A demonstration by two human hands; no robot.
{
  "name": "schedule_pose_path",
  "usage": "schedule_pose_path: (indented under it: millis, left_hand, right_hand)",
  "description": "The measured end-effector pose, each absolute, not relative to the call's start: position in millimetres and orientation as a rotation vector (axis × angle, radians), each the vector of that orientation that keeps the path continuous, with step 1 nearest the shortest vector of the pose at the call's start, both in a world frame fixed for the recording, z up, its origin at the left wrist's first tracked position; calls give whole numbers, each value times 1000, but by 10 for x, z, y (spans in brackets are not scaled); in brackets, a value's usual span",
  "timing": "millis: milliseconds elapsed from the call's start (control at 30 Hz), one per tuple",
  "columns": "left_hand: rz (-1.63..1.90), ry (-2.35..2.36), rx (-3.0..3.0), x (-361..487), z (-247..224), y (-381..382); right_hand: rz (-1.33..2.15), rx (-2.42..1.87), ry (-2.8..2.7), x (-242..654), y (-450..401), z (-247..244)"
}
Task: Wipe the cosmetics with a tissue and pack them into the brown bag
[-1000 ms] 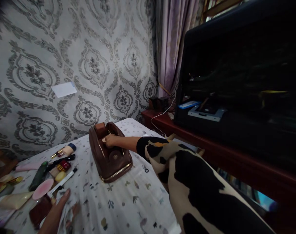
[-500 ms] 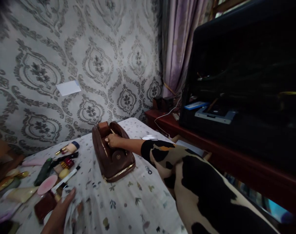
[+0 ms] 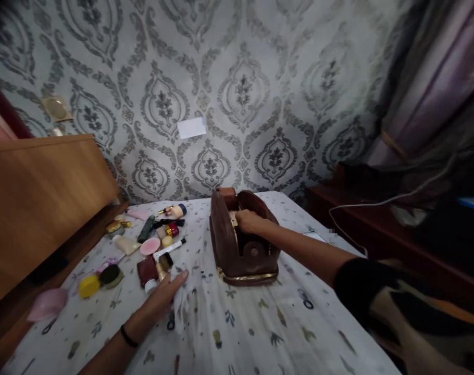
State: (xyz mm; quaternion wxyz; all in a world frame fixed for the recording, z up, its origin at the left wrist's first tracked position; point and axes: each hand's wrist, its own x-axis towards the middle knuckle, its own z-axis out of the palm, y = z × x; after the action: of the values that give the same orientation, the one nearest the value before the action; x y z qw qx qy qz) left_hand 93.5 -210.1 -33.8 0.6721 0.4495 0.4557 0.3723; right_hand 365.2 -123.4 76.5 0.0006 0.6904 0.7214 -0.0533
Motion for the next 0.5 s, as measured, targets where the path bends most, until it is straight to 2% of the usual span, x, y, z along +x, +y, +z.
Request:
schedule_pose_path:
  millis: [233, 367, 433, 500]
  left_hand:
    - [882, 934, 1172, 897, -358, -2103]
    - [875, 1034, 1203, 851, -315, -2125]
    - [894, 1037, 1165, 848, -282, -2139]
    - [945, 999, 1087, 864, -249, -2153]
  right_hand:
    - [-31, 2131, 2329, 3629, -1354, 1110]
    - [221, 2434, 2720, 3473, -1710, 1144]
    - [81, 2450, 3106, 3303, -1961, 1050]
    - [-198, 2272, 3386, 3092, -2191, 880]
